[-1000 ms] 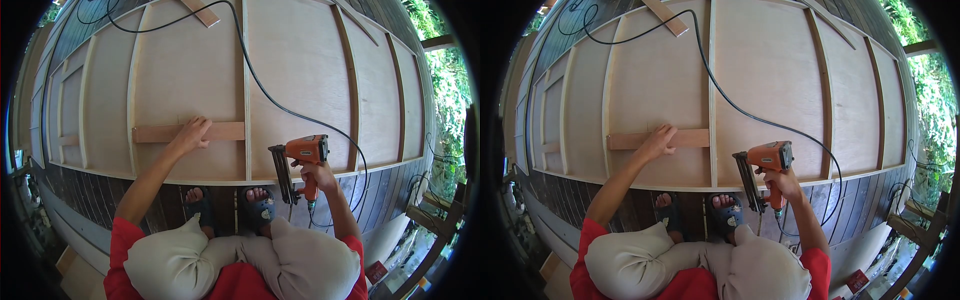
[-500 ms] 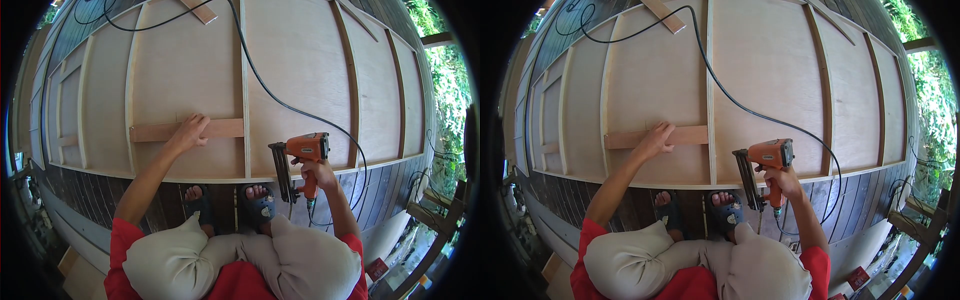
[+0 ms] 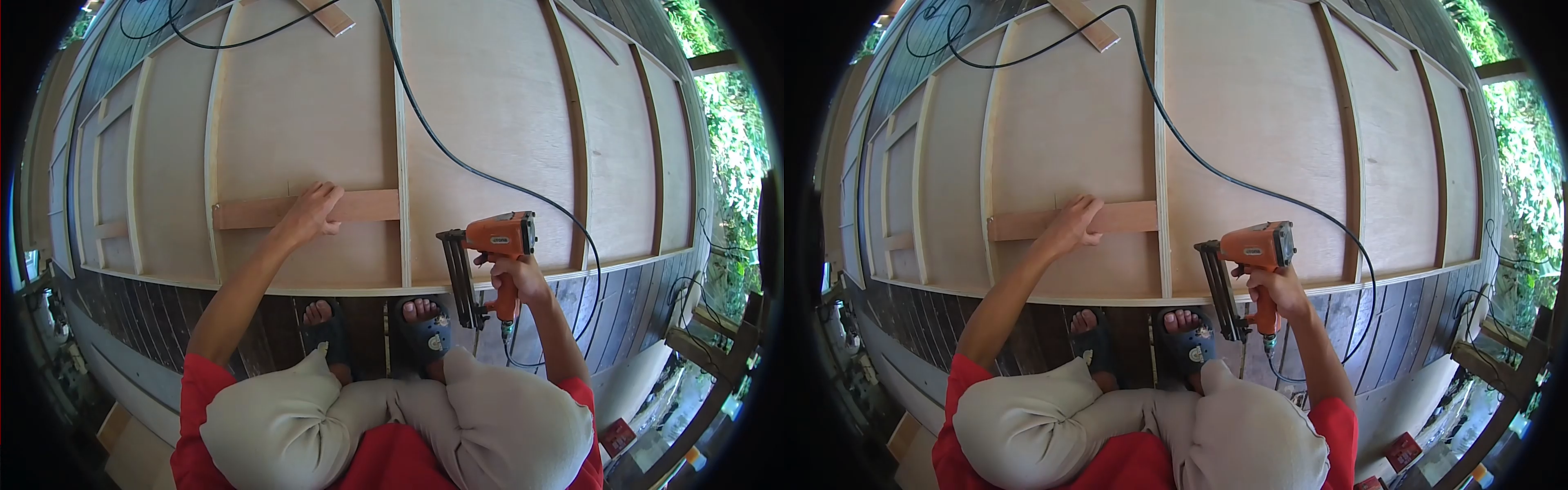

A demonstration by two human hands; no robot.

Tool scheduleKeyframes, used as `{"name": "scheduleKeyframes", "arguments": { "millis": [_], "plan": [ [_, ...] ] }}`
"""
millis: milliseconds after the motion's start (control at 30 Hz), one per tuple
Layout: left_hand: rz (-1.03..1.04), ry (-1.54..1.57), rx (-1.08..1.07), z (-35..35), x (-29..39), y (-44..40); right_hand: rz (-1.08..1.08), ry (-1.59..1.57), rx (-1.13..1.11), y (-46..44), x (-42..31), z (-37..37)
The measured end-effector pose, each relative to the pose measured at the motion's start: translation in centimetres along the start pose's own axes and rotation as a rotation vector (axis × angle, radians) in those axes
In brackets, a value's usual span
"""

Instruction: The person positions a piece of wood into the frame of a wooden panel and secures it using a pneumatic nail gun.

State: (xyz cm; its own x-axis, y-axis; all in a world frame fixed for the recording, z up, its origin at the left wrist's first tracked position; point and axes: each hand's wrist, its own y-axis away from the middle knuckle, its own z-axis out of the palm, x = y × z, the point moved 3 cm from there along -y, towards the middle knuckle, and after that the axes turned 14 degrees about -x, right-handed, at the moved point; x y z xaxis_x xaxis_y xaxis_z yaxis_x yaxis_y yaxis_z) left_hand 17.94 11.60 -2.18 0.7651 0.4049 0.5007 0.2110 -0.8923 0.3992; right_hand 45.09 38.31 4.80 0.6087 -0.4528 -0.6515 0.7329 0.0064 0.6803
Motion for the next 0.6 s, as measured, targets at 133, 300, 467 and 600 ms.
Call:
{"name": "scheduleKeyframes", "arguments": {
  "millis": [133,300,467,600],
  "plan": [
    [0.014,0.009,0.017,0.0,0.1,0.0,-0.011,-0.037,-0.019,-0.5,-0.1,0.2],
    [0.034,0.046,0.033,-0.2,0.1,0.2,-0.012,-0.104,-0.025,-1.5,0.0,0.2],
    [0.025,0.0,0.078,0.1,0.2,0.2,-0.02,-0.135,-0.021,-2.2,0.1,-0.1],
    [0.007,0.035,-0.007,0.0,0.8,-1.0,-0.012,-0.159,-0.023,-2.5,0.2,-0.3]
  ]
}}
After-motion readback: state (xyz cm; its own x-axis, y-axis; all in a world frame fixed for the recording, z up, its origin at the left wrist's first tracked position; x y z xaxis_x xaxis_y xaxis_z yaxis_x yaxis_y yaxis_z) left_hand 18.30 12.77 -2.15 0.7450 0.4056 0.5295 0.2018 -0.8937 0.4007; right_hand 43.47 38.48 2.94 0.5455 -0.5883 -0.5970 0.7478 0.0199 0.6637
